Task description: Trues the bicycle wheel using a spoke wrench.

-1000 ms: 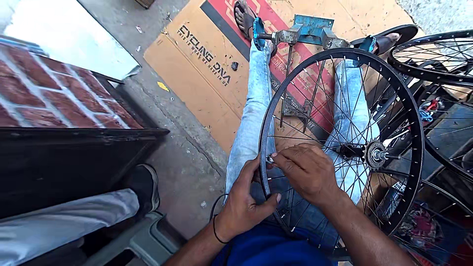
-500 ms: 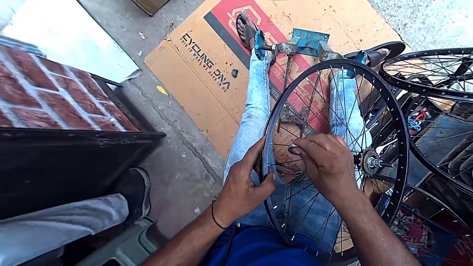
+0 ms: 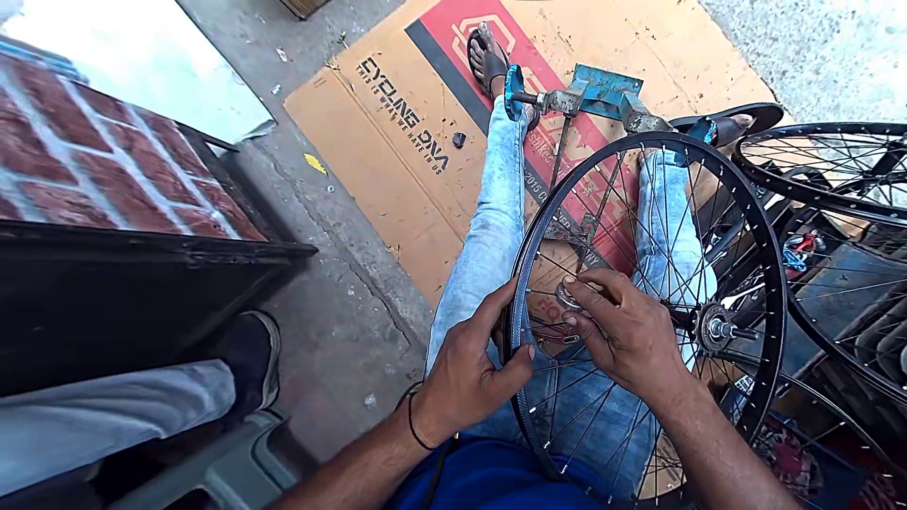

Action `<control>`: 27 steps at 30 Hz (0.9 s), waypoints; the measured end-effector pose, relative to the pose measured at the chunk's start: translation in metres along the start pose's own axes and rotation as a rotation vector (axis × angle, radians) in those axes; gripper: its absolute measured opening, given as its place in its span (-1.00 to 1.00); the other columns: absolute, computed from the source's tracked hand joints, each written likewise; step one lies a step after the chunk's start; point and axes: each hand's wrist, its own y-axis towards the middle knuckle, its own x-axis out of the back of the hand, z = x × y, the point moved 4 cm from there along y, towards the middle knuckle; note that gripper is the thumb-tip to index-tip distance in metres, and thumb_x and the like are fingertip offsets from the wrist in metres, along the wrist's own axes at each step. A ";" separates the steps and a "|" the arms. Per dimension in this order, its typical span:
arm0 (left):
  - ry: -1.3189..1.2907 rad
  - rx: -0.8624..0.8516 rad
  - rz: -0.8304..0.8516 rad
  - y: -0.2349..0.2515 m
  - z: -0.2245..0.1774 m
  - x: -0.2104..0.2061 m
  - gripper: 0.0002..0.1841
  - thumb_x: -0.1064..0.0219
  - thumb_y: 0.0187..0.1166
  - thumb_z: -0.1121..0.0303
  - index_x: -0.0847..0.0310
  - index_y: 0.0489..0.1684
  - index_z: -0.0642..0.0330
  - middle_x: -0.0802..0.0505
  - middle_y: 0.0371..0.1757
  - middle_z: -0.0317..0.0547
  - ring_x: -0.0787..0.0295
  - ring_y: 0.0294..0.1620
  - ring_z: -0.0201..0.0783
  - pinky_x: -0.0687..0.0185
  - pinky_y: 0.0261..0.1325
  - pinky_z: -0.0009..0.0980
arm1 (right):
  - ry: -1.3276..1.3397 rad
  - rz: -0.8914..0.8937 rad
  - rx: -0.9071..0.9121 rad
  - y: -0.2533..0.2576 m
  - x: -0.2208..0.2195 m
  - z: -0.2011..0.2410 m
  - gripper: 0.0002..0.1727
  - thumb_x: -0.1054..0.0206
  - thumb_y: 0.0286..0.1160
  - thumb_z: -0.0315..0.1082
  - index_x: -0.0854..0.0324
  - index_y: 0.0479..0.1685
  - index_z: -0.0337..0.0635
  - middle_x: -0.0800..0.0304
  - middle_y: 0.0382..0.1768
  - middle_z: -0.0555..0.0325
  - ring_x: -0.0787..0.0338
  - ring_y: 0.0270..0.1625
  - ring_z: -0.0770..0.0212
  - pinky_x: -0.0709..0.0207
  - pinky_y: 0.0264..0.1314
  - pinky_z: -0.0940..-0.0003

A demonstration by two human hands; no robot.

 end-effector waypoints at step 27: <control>-0.078 -0.057 0.112 -0.011 -0.002 0.001 -0.20 -0.34 0.59 0.07 -0.08 0.85 0.00 -0.80 -0.13 -0.38 -0.73 -0.25 -0.44 -0.75 -0.14 -0.44 | 0.505 0.063 -0.036 0.026 0.003 0.010 -0.86 -0.52 0.53 -0.26 -0.90 -0.14 -0.10 -0.93 -0.04 0.24 -0.88 -0.15 0.46 -0.83 -0.10 0.47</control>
